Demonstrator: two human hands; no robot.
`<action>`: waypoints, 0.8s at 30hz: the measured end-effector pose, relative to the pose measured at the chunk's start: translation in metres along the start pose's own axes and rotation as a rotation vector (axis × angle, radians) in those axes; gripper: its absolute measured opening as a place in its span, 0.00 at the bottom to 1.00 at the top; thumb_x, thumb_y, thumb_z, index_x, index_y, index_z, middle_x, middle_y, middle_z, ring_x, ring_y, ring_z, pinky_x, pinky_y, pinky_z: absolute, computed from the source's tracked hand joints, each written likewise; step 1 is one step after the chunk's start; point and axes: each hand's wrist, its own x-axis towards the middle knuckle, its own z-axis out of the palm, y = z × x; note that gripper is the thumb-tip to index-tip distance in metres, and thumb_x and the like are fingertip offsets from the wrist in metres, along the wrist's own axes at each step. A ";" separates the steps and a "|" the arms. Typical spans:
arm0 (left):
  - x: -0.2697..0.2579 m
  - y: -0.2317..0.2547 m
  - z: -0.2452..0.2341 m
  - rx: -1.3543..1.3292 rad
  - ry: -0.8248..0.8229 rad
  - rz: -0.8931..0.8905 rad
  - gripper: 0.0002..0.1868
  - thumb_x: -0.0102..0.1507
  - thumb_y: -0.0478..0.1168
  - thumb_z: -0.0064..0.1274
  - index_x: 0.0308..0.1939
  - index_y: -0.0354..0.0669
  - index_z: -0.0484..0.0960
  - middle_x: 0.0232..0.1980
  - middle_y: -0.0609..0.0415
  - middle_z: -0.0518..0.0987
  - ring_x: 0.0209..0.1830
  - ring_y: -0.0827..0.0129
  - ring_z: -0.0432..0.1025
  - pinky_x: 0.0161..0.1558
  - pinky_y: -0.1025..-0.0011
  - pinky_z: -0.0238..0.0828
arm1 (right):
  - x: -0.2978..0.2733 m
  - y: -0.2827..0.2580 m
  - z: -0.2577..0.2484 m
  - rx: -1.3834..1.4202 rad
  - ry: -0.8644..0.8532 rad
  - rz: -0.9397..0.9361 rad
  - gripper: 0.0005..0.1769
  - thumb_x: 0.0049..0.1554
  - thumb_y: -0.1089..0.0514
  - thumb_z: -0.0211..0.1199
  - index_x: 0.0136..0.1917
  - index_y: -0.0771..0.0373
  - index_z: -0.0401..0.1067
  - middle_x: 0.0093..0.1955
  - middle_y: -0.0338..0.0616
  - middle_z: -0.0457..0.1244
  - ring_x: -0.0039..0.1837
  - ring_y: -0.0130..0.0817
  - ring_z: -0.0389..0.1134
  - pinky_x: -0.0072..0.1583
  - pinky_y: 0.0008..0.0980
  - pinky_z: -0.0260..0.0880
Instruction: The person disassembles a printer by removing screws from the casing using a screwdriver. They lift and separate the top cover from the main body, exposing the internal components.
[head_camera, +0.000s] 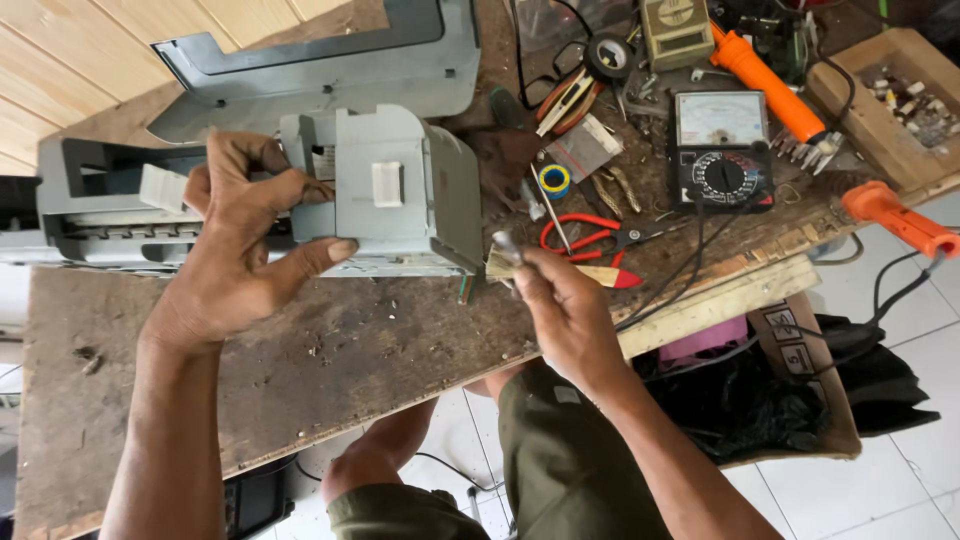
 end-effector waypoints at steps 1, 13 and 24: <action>0.000 -0.001 -0.001 -0.018 -0.016 -0.005 0.28 0.63 0.62 0.64 0.56 0.47 0.84 0.59 0.54 0.54 0.71 0.58 0.53 0.71 0.49 0.36 | 0.003 -0.004 0.001 -0.026 -0.026 -0.081 0.22 0.74 0.52 0.54 0.74 0.61 0.77 0.47 0.38 0.68 0.46 0.25 0.67 0.49 0.26 0.66; 0.009 0.002 0.011 -0.072 0.097 -0.012 0.28 0.63 0.68 0.60 0.42 0.48 0.81 0.62 0.50 0.59 0.73 0.54 0.54 0.76 0.46 0.40 | -0.007 -0.022 0.049 0.134 0.166 -0.019 0.19 0.71 0.58 0.61 0.73 0.62 0.79 0.50 0.38 0.76 0.45 0.23 0.70 0.51 0.25 0.76; 0.010 0.009 0.014 0.008 0.176 0.061 0.31 0.62 0.71 0.65 0.37 0.47 0.78 0.54 0.55 0.51 0.60 0.62 0.54 0.66 0.53 0.36 | -0.002 -0.032 0.051 -0.060 0.281 -0.100 0.12 0.66 0.66 0.66 0.62 0.65 0.83 0.46 0.43 0.71 0.47 0.34 0.73 0.51 0.32 0.75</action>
